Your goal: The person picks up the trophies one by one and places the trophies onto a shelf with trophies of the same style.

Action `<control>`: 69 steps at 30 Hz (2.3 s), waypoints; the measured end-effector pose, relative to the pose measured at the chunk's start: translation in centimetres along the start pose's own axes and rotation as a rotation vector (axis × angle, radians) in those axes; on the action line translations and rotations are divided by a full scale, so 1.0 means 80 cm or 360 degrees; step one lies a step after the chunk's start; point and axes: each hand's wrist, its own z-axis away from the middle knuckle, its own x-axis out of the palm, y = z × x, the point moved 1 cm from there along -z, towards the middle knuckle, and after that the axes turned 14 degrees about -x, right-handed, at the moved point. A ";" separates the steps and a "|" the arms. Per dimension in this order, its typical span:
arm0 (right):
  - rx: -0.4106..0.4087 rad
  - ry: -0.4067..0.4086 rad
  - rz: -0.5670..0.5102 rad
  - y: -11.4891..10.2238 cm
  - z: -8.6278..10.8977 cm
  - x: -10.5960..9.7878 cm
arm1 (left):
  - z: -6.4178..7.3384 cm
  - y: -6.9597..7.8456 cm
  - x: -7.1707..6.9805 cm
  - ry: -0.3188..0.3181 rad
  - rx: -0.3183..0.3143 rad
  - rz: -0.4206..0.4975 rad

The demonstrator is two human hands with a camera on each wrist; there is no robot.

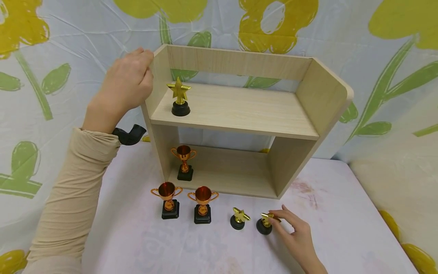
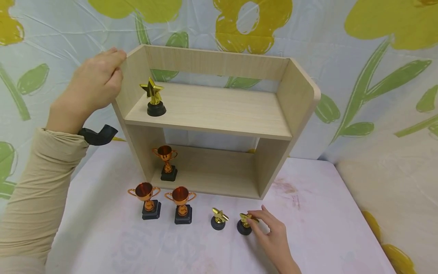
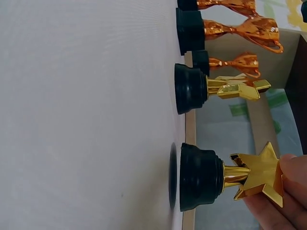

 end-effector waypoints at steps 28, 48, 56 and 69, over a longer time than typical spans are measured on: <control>-0.0029 0.0008 -0.0017 0.004 -0.023 -0.009 | -0.001 -0.001 0.000 -0.0021 0.0002 0.0027; -0.0064 0.0023 0.0054 -0.008 -0.044 -0.014 | -0.001 0.001 -0.001 -0.0035 -0.0002 0.0023; -0.0090 0.0048 0.0039 -0.001 -0.043 -0.016 | -0.002 0.001 0.000 -0.0034 -0.0004 0.0029; -0.0082 0.0062 0.0106 -0.026 -0.070 -0.020 | 0.000 0.001 0.000 -0.0017 0.0008 0.0027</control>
